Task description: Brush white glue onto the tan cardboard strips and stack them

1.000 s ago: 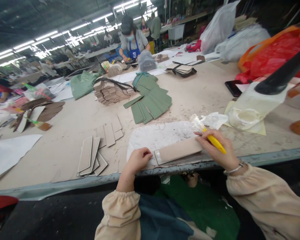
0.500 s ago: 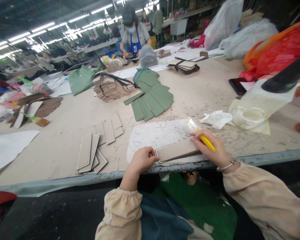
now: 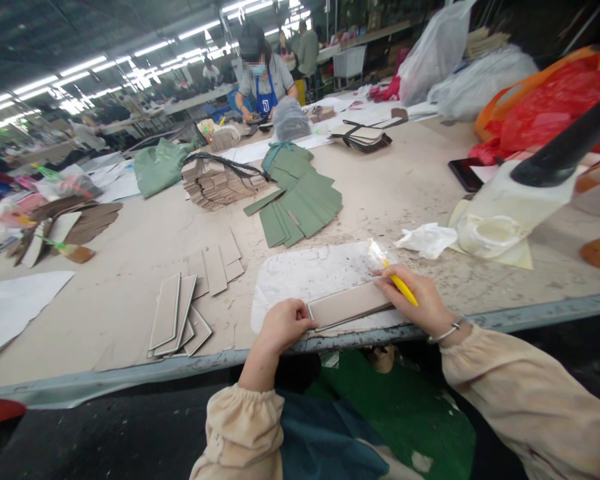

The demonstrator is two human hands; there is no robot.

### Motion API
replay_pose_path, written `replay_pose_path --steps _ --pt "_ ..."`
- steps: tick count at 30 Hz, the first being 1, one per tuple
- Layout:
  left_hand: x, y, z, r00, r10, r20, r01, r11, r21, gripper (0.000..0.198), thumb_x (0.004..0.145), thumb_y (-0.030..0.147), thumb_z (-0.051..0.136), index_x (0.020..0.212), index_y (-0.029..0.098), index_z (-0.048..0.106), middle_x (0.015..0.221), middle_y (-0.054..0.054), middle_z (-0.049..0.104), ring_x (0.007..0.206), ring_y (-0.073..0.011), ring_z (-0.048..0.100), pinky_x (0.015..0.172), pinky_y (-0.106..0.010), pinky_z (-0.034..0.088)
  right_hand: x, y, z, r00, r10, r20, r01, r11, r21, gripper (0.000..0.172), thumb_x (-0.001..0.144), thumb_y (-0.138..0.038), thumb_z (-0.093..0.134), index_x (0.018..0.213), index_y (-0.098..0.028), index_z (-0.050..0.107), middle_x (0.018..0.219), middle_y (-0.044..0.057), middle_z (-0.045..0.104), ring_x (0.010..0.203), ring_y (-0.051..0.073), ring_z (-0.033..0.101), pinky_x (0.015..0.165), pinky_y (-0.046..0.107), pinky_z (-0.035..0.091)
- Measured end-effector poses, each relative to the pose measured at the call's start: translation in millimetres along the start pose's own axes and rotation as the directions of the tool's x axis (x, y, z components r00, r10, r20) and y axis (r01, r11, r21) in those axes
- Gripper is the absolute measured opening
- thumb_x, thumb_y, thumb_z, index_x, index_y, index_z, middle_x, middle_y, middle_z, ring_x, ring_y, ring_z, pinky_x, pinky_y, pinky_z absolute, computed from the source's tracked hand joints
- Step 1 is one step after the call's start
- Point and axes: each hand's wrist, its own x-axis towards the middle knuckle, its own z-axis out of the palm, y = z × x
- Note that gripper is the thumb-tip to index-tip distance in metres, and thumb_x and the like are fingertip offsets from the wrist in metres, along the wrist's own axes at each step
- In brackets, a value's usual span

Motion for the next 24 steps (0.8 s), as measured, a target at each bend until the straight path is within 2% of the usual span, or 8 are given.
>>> replay_pose_path --steps 13,24 --pt "1.0 -1.8 -0.1 0.999 0.035 0.007 -0.036 0.996 0.077 0.019 0.067 0.037 0.069 0.063 0.021 0.062 0.068 0.001 0.059 0.063 -0.0141 0.052 0.054 -0.024 0.030 -0.8 1.0 0.0 1.000 -0.013 0.024 0.014 0.999 -0.036 0.007 0.084 -0.029 0.052 0.091 -0.026 0.053 0.099 0.002 0.067 0.086 0.020 0.065 0.075 0.034 0.050" --pt "0.8 -2.3 -1.4 0.997 0.065 0.035 -0.067 0.997 0.034 0.013 0.069 0.034 0.068 0.066 0.021 0.066 0.074 -0.001 0.060 0.072 -0.0162 0.055 0.062 -0.024 0.037 -0.4 0.7 2.8 1.000 -0.018 0.012 0.018 0.999 -0.029 0.007 0.085 -0.029 0.052 0.091 -0.025 0.052 0.097 0.002 0.067 0.084 0.020 0.065 0.074 0.034 0.050"
